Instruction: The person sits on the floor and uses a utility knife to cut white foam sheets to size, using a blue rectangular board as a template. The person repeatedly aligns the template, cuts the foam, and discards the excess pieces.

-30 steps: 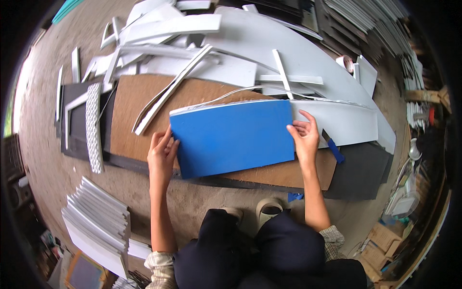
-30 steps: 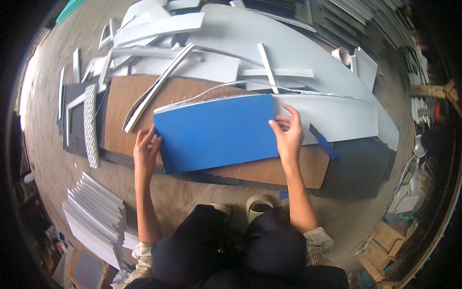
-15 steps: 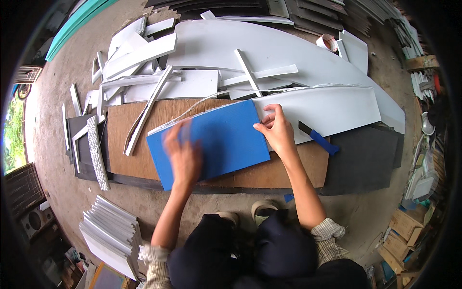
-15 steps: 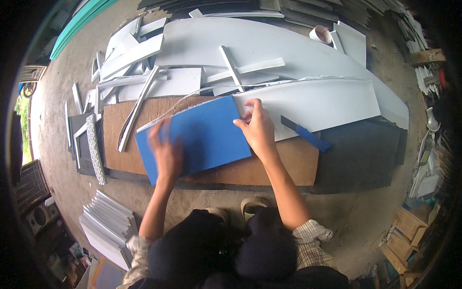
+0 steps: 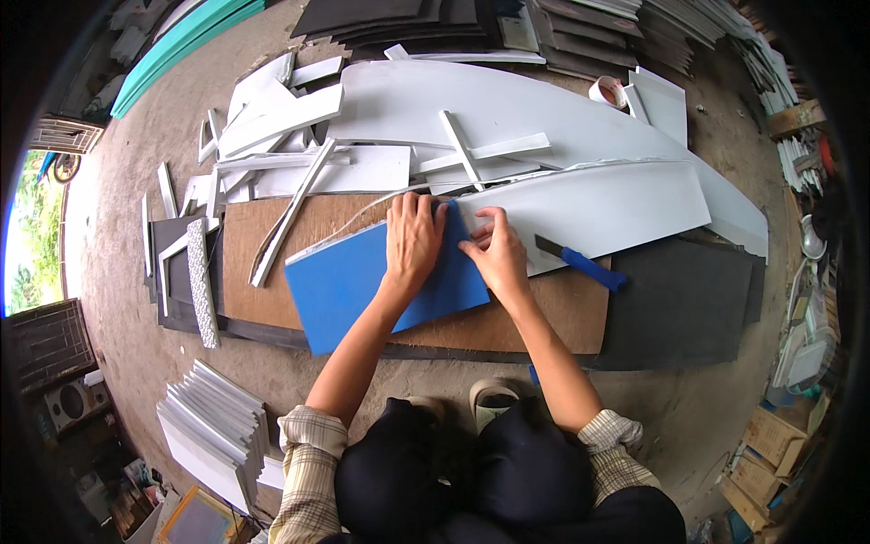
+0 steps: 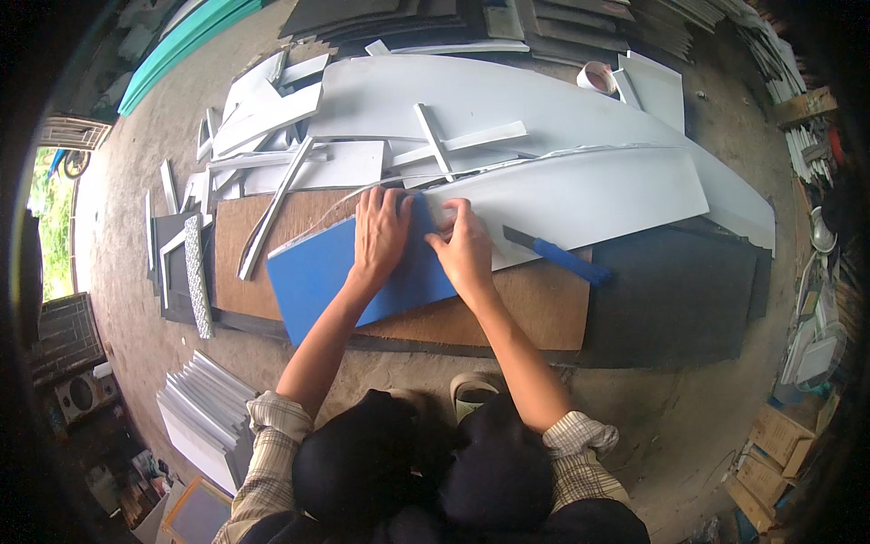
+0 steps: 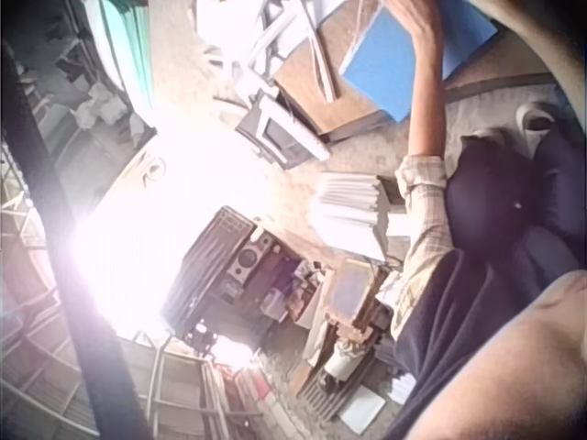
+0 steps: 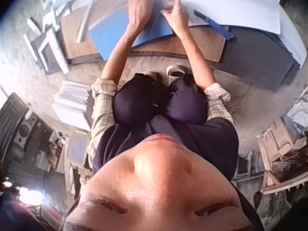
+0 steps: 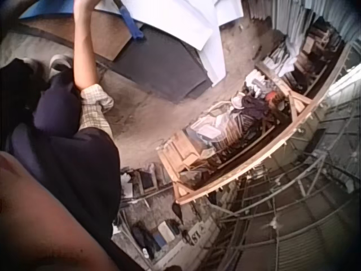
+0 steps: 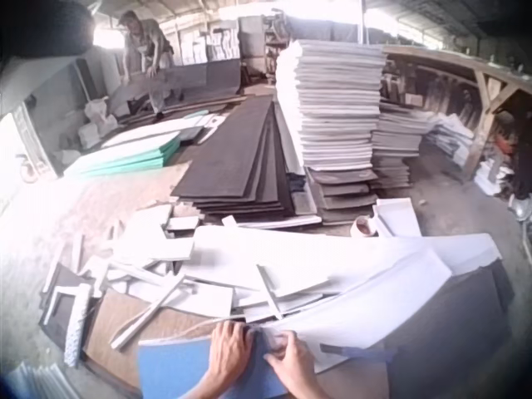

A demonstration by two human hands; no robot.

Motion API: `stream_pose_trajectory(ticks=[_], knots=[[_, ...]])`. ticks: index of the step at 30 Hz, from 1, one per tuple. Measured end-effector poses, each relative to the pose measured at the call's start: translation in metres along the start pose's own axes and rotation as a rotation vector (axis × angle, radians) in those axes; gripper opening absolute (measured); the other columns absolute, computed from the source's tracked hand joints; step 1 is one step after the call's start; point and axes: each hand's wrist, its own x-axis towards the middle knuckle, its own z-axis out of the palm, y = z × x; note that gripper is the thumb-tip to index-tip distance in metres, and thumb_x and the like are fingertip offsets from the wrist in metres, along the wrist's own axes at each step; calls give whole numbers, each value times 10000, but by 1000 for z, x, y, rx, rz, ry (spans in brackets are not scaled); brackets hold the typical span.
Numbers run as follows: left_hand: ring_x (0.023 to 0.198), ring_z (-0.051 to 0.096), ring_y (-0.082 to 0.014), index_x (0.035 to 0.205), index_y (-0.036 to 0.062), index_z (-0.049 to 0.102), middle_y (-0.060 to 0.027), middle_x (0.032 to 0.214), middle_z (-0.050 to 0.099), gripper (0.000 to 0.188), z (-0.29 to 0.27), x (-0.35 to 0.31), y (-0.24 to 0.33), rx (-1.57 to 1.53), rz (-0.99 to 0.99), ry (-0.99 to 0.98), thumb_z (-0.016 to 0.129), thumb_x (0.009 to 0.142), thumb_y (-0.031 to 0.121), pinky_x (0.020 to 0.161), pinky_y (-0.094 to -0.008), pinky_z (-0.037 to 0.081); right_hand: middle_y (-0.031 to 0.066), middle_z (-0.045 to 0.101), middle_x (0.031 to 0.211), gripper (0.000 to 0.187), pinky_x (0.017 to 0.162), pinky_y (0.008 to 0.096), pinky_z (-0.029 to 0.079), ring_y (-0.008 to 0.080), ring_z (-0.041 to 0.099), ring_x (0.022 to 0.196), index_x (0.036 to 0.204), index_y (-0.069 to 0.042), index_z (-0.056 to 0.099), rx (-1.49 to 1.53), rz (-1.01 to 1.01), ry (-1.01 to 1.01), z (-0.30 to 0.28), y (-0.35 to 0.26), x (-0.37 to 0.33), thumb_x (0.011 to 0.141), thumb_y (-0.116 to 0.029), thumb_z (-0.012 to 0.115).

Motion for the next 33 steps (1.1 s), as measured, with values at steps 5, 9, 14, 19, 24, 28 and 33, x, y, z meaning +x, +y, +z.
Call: stream_pose_trajectory(ticks=[5,9,14,19,24,28,33], knots=[[856,479,-304,853,19,554,-155,872,509,215,-8,-15,-7,72,-32,1,525,847,232,734,-404,379,86,558,843,401,643,314,472,202,574,697,1053,-50,481,189,-91,-32,1,-3,-19,699,-6,665],[828,493,-295,833,33,545,-132,831,533,227,-15,-17,-16,67,-55,15,499,864,253,738,-395,370,108,531,926,271,700,319,478,244,520,898,1014,-47,531,-72,-304,131,-47,-21,-44,756,26,574],[838,524,-281,863,38,566,-114,831,568,205,-19,-16,-8,7,-89,17,508,861,235,765,-387,372,132,450,1086,398,828,395,414,302,464,983,1137,-19,473,-668,-352,103,-100,19,-49,759,-26,600],[747,539,-282,811,35,531,-115,781,547,238,-18,-15,-9,-60,-73,84,504,860,267,705,-376,382,133,449,1059,366,773,378,438,288,471,974,1157,-19,464,-687,-366,59,-107,31,-41,800,-19,545],[751,548,-274,785,42,545,-115,750,556,229,-16,-13,-9,35,-96,58,514,844,261,690,-387,382,149,519,812,158,682,393,436,309,537,751,999,13,472,-82,-1,-42,-84,2,-34,902,-91,405],[775,563,-262,794,44,572,-105,757,574,224,-15,-9,-2,55,-123,-14,520,846,256,689,-385,381,266,571,808,194,614,448,436,406,566,742,903,43,435,-254,-212,-100,-47,5,-19,918,-141,375],[767,567,-249,802,56,584,-84,759,585,231,-17,-12,-10,13,-111,20,515,854,270,694,-375,372,202,594,612,285,534,438,489,359,618,609,1058,89,414,-687,-233,-257,-8,-48,-13,888,-140,408]])
